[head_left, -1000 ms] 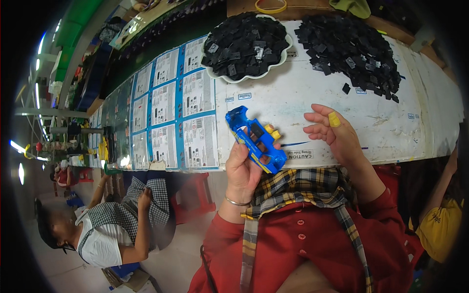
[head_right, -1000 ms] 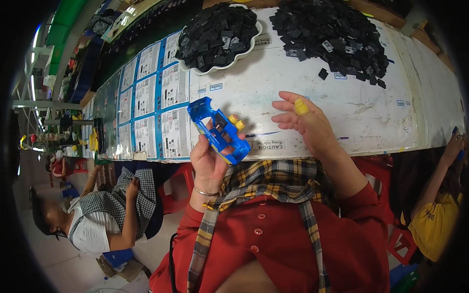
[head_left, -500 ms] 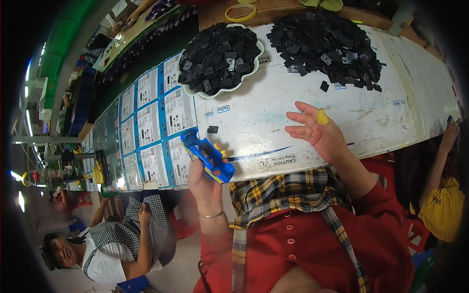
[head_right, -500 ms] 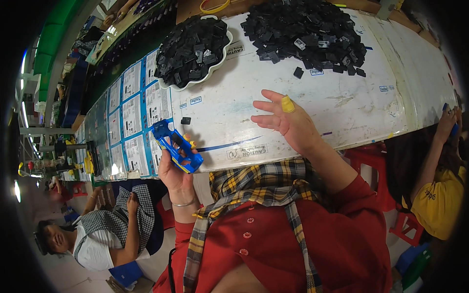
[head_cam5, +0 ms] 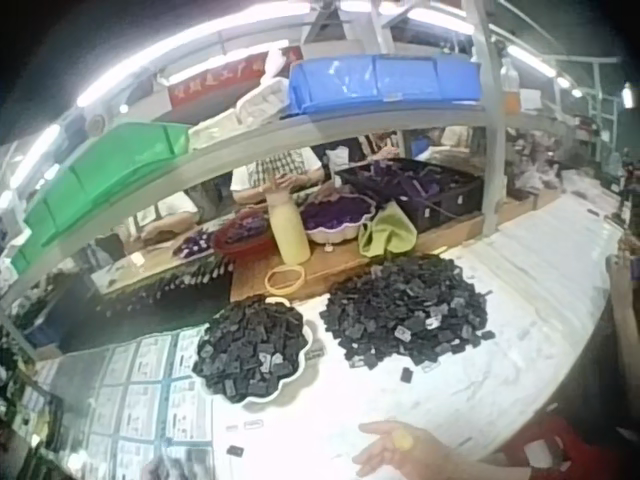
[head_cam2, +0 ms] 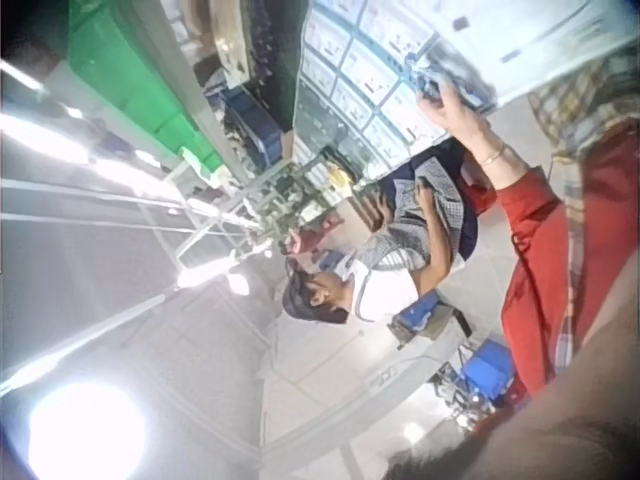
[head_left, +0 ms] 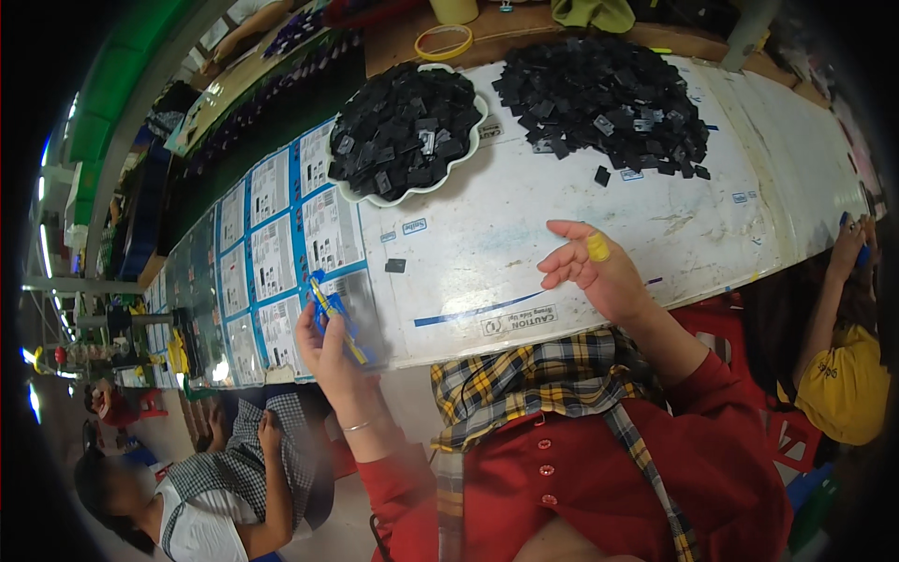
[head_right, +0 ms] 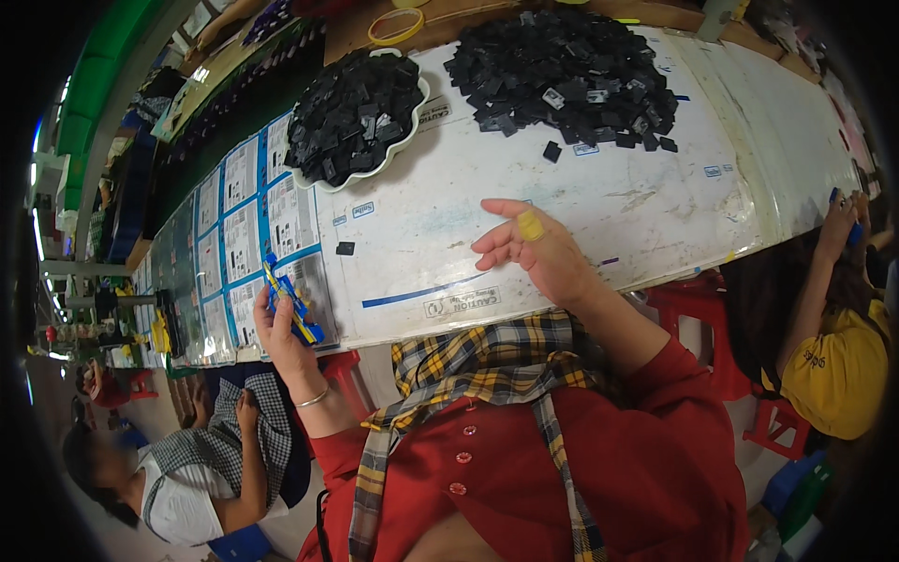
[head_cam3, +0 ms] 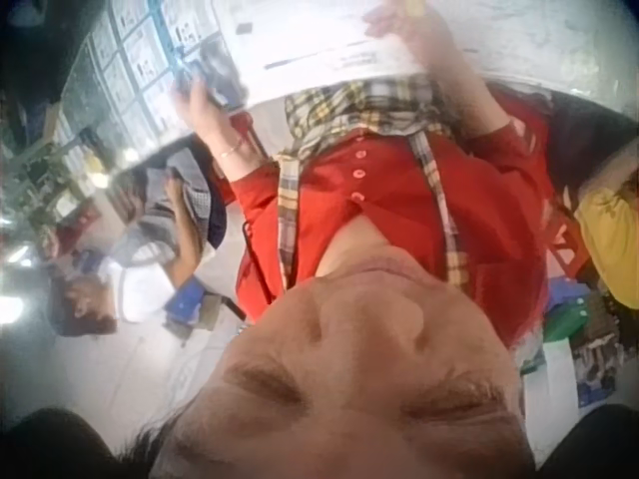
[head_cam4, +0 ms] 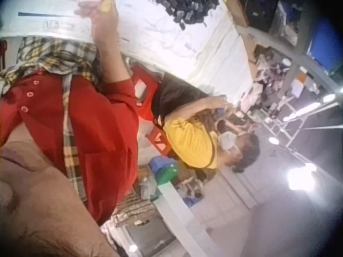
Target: The person puts protective tape onto their fingers by hand, then picks up toy car shells and installs plastic components into them.
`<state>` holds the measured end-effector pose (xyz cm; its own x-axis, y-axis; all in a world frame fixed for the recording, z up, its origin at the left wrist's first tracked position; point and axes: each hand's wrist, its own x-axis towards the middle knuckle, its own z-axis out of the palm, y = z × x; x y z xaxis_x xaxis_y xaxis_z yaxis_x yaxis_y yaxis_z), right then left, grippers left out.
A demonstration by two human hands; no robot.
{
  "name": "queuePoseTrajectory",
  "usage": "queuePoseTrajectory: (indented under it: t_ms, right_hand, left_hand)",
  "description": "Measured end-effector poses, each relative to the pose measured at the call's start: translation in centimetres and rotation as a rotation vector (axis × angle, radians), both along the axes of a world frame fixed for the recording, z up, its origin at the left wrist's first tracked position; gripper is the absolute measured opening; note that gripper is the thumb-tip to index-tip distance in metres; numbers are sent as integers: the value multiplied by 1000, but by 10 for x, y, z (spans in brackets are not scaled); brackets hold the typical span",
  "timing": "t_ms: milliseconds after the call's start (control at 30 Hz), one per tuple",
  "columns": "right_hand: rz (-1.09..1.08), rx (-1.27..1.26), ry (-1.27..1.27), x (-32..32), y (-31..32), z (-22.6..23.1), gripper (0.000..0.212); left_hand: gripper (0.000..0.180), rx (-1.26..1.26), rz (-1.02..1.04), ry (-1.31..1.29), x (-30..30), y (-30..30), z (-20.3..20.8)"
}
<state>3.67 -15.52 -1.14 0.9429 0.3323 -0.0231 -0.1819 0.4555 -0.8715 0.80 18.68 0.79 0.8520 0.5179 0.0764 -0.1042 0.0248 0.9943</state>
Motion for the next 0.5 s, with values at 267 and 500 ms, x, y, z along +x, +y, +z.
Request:
queuePoseTrajectory:
  t_ms: [267, 500]
  right_hand:
    - [31, -68, 22, -9, -1, 0, 33]
    - [100, -457, 19, 12, -8, 29, 21]
  left_hand:
    - [46, 484, 69, 82, 12, 38, -7]
    - [47, 1058, 280, 212, 19, 49, 1]
